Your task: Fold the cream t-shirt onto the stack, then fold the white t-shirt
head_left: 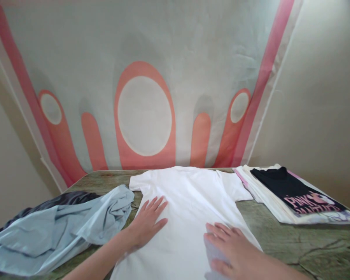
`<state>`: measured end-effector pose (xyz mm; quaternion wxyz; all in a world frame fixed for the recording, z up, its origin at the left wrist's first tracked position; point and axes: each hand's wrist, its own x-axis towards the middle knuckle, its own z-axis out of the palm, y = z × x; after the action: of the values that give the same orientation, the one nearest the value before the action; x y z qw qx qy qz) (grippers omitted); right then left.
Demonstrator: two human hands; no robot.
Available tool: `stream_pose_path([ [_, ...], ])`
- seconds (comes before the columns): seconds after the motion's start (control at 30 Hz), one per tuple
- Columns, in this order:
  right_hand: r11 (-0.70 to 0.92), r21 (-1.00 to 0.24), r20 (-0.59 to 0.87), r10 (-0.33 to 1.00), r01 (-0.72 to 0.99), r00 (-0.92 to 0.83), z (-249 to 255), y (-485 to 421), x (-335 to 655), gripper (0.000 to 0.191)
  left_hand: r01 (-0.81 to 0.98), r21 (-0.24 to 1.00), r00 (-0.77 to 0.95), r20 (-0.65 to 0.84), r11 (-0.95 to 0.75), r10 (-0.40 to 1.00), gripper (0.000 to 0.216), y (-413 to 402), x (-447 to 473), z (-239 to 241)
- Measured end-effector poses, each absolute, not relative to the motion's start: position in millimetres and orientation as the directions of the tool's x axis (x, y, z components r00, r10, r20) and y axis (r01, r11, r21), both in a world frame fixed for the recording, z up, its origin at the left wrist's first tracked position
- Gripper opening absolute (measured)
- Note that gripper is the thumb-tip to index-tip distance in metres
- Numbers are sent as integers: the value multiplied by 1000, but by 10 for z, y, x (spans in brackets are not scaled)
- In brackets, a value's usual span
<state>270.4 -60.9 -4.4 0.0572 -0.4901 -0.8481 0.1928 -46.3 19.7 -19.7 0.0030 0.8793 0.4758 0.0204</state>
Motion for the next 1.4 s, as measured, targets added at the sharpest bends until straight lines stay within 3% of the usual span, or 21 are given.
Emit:
stream_pose_path([
  [0.03,418,-437,-63,869,796,-491,42,-454,2792,43,845,38,533,16,-534,846,55,276,-445,-171],
  [0.1,325,-495,41,935,806,-352,186,-17,3001,41,858,48,511,9,-511,860,54,493,-353,-121],
  [0.2,254,-395,208,961,883,-184,262,783,3302,36,869,24,492,35,-493,870,52,903,-96,-87],
  [0.3,81,-212,174,984,974,-44,166,1421,3464,29,931,5,366,-8,-366,931,51,1278,185,-159],
  [0.37,35,-161,163,987,986,-8,50,1667,3485,27,953,6,304,0,-304,953,53,1451,316,-266],
  [0.57,8,-58,162,987,998,2,-302,1903,3523,29,972,6,230,170,-235,958,59,1608,386,-601],
  [0.83,66,-25,194,979,998,-60,-359,2055,3797,26,972,27,226,179,-235,957,63,1600,382,-630],
  [1.1,-48,247,275,961,968,-22,-288,2115,4105,29,970,39,225,211,-238,951,61,1605,362,-652],
  [1.4,-11,184,170,985,983,-21,-422,2208,4060,35,972,26,220,227,-232,949,62,1611,372,-655],
])
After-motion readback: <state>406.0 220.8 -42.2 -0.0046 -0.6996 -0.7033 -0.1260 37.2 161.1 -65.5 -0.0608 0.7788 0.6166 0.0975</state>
